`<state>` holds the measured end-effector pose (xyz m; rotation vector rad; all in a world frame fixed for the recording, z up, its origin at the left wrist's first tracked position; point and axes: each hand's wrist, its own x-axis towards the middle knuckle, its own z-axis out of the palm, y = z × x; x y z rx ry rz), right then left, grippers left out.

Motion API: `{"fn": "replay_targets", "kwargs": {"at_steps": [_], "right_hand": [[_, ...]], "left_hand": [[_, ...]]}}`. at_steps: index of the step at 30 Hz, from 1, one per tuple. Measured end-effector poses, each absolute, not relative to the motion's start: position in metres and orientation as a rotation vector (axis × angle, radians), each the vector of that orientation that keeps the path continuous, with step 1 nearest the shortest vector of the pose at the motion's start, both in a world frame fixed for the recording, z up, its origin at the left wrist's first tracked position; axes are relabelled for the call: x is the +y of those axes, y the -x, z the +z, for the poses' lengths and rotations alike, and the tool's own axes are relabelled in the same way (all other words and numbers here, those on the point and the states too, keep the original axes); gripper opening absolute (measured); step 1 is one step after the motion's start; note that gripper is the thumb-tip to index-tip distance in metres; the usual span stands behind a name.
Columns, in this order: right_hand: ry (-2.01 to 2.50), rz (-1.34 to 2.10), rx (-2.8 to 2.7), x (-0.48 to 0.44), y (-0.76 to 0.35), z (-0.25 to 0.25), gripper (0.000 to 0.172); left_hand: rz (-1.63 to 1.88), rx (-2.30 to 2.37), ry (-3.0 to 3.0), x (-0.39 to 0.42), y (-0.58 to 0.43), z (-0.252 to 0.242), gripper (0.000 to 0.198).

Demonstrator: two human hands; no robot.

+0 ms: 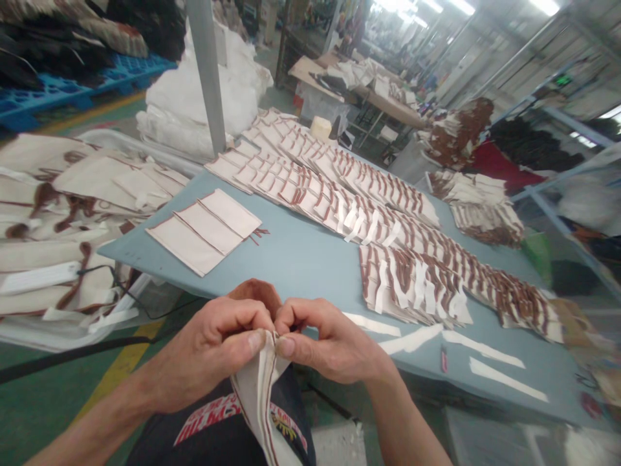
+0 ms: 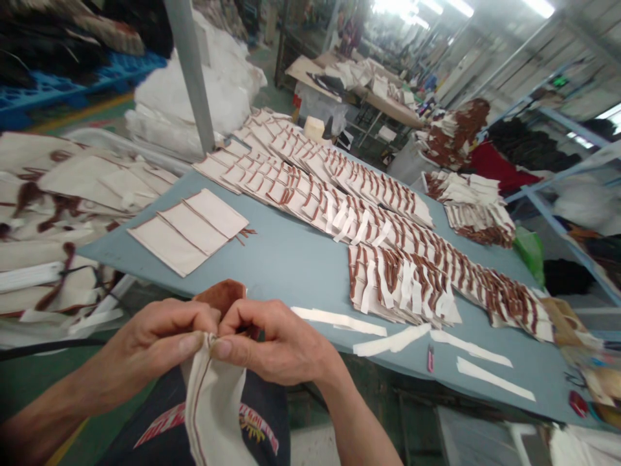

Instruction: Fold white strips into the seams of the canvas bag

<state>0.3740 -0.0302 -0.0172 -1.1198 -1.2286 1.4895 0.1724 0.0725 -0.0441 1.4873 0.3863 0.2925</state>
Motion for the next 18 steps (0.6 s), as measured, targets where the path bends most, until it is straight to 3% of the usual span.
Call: {"fn": "replay_targets", "kwargs": {"at_steps": [18], "right_hand": [[1.33,1.308,-1.387,-0.0331,-0.3702,-0.0175,0.021]], "left_hand": [[0.278,0.491,-1.564,0.067,-0.1724,-0.0444,0.032]]}}
